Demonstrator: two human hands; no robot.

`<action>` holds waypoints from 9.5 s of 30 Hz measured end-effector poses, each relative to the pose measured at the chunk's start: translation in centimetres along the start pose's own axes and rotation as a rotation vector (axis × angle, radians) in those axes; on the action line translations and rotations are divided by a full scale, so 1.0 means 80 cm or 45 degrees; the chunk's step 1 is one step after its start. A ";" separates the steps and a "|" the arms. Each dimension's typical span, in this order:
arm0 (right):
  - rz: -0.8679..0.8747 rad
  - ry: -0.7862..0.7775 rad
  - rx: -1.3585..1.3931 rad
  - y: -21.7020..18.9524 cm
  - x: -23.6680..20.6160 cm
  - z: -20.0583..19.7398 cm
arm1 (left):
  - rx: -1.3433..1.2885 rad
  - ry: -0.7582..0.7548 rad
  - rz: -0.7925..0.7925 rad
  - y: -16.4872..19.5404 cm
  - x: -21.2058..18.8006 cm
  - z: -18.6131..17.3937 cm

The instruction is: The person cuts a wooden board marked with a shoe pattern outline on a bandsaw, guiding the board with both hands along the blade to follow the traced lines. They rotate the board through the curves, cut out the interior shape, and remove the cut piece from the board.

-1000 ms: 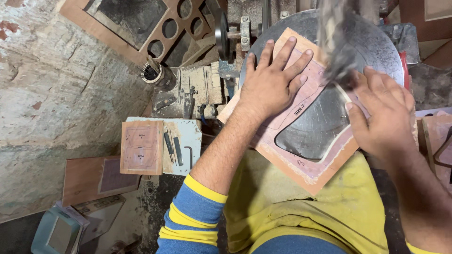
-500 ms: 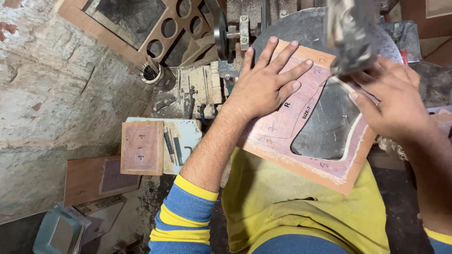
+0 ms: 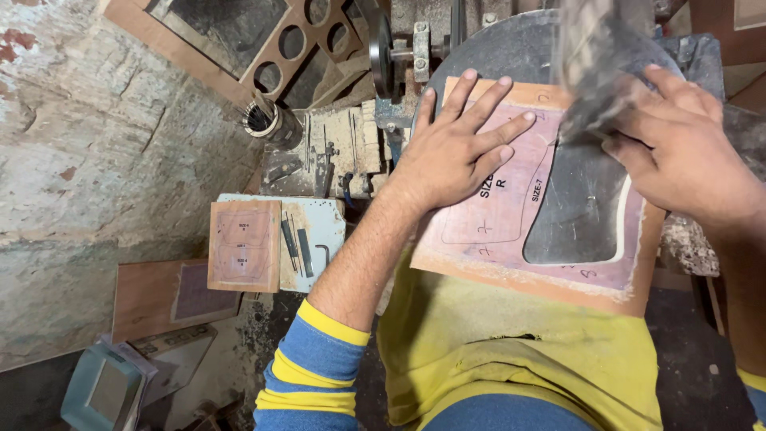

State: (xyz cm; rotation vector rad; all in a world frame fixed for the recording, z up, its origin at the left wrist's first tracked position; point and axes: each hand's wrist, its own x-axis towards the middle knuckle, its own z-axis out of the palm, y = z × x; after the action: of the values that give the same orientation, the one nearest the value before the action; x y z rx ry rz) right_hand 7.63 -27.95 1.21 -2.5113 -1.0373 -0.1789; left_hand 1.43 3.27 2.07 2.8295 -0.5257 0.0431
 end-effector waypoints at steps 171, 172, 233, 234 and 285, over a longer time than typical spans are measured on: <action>-0.231 0.123 -0.296 0.092 0.084 0.012 | -0.178 0.291 -0.516 0.110 -0.056 0.019; -0.225 0.086 -0.397 0.096 0.087 0.012 | -0.171 0.309 -0.508 0.107 -0.053 0.021; -0.048 0.218 -0.102 0.077 0.084 -0.012 | -0.122 0.351 -0.392 0.056 -0.005 0.026; -0.087 0.257 -0.111 0.074 0.086 -0.012 | -0.123 0.353 -0.388 0.056 -0.005 0.026; 0.287 0.302 -0.176 -0.083 -0.066 0.028 | -0.046 0.137 -0.429 0.052 -0.022 -0.001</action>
State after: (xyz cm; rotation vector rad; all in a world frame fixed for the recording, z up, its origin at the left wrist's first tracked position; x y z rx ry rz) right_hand -0.85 -26.21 -0.08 -2.6264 -0.6643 -0.4820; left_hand -1.72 0.13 3.03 2.8198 -0.0230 0.1187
